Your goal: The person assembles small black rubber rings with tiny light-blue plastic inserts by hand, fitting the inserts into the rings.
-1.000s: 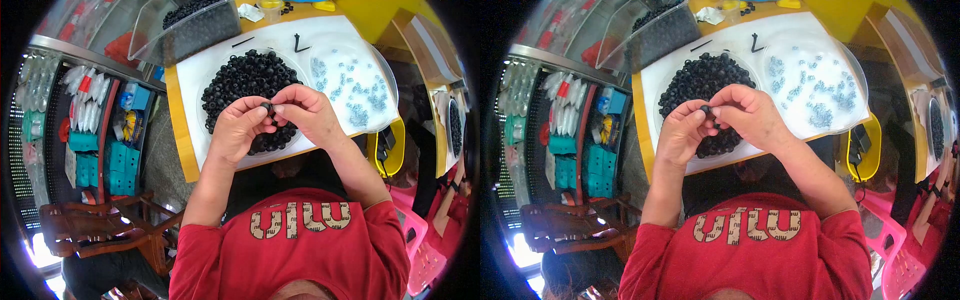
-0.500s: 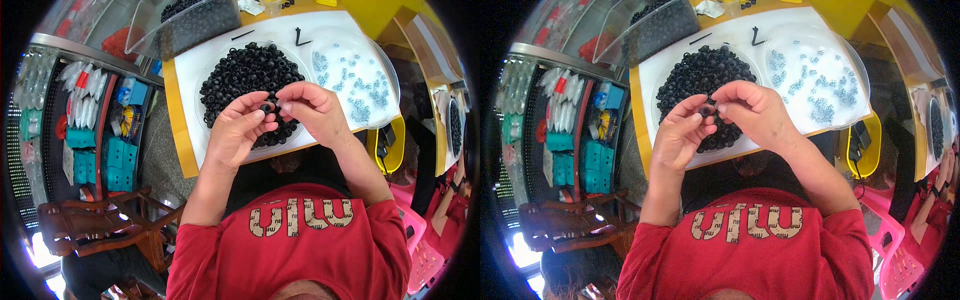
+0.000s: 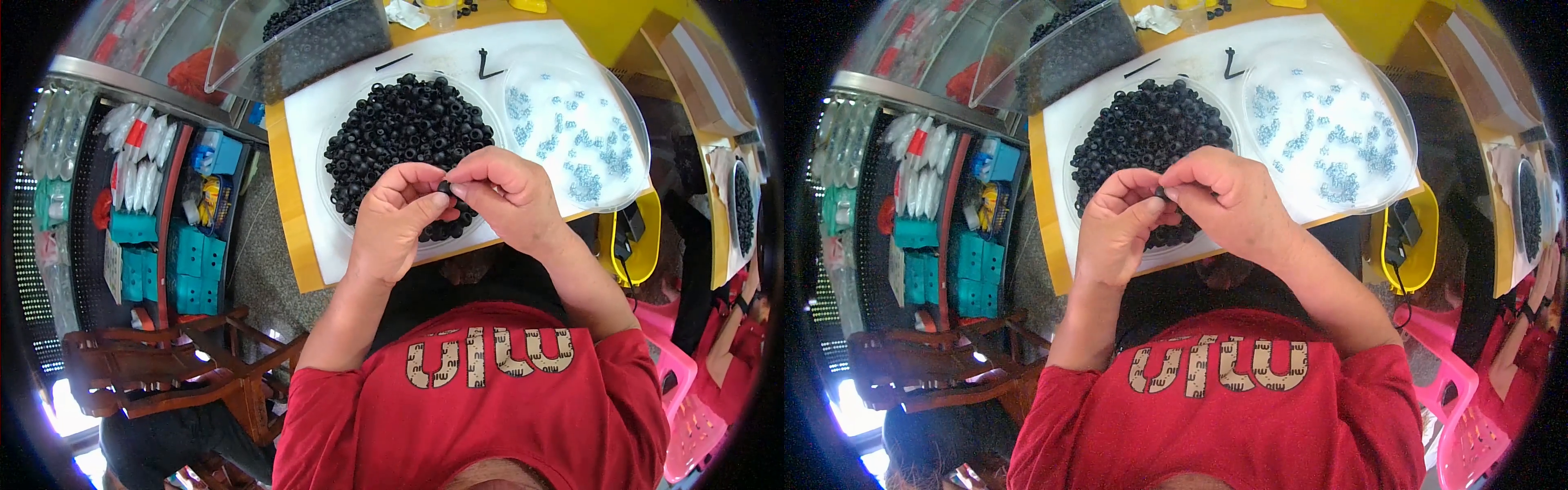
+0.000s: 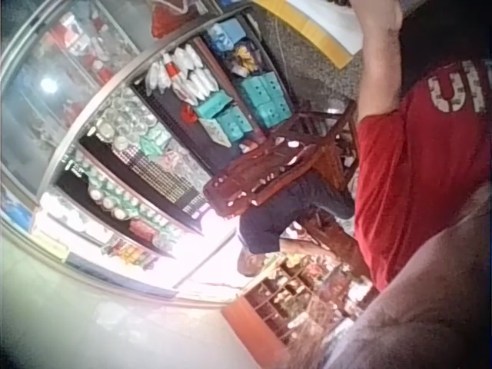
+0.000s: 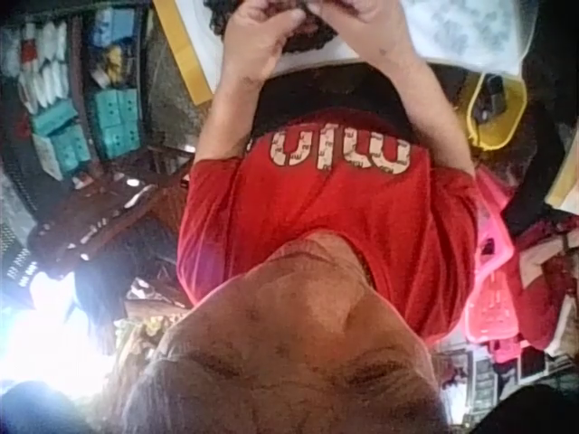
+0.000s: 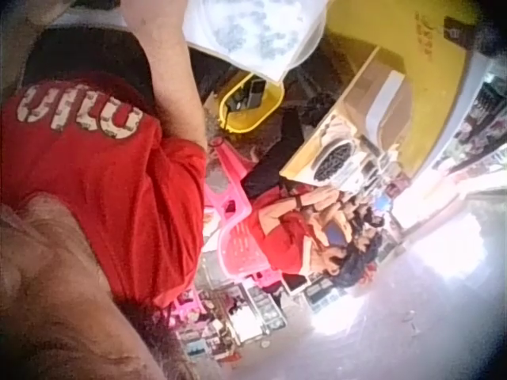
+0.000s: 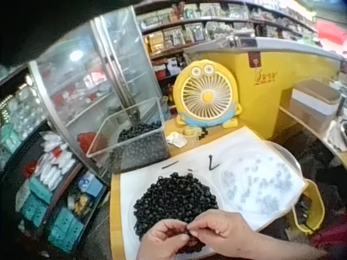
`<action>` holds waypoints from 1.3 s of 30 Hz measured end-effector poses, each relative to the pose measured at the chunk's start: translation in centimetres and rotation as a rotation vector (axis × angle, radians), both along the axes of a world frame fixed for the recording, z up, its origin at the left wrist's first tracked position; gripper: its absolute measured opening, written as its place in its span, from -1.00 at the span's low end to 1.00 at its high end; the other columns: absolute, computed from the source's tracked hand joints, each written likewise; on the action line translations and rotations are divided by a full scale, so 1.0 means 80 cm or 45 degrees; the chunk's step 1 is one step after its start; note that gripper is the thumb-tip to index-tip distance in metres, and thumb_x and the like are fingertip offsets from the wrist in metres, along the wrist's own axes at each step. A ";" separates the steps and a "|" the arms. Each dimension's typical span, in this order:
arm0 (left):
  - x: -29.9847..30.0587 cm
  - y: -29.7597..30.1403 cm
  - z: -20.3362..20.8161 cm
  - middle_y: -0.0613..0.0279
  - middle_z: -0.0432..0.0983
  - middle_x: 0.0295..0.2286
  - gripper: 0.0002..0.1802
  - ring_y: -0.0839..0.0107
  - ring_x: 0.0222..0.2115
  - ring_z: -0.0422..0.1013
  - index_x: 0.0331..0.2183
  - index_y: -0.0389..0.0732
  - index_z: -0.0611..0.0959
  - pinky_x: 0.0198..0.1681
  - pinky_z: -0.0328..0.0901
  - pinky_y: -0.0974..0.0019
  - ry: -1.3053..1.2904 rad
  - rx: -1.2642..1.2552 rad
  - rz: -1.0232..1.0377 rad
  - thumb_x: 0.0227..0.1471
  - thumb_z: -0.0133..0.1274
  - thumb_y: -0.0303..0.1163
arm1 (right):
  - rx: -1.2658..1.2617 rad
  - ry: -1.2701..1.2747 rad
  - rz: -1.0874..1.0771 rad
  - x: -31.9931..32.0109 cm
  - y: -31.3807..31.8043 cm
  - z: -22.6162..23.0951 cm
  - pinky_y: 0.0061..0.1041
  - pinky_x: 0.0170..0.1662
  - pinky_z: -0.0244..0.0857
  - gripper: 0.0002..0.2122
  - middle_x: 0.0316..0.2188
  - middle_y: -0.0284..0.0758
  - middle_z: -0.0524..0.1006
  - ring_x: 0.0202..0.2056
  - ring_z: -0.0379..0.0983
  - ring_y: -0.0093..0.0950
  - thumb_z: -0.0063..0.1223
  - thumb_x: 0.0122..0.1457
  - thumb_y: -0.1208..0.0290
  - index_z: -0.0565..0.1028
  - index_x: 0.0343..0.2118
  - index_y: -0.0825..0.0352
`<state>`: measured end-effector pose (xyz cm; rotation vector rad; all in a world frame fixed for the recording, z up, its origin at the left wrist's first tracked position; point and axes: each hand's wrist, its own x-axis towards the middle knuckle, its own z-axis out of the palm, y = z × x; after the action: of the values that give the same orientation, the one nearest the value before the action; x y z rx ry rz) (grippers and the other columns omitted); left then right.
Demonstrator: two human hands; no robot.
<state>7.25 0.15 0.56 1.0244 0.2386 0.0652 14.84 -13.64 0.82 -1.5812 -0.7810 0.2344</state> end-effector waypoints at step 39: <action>-0.065 0.060 -0.015 0.27 0.39 -0.45 -0.86 0.59 -0.47 0.35 -0.38 -0.29 0.44 -0.37 0.29 0.52 0.017 -0.086 -0.175 -0.11 -0.11 -0.62 | -1.008 -0.852 0.152 0.056 0.148 -0.011 -0.38 -0.33 0.26 -0.86 -0.45 -0.22 0.40 -0.39 0.36 -0.26 -0.17 -0.11 0.56 0.38 -0.43 0.33</action>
<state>2.09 4.97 -0.62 0.9718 0.1807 -0.0741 19.32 -1.77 -0.10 -2.4145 -1.4138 0.0930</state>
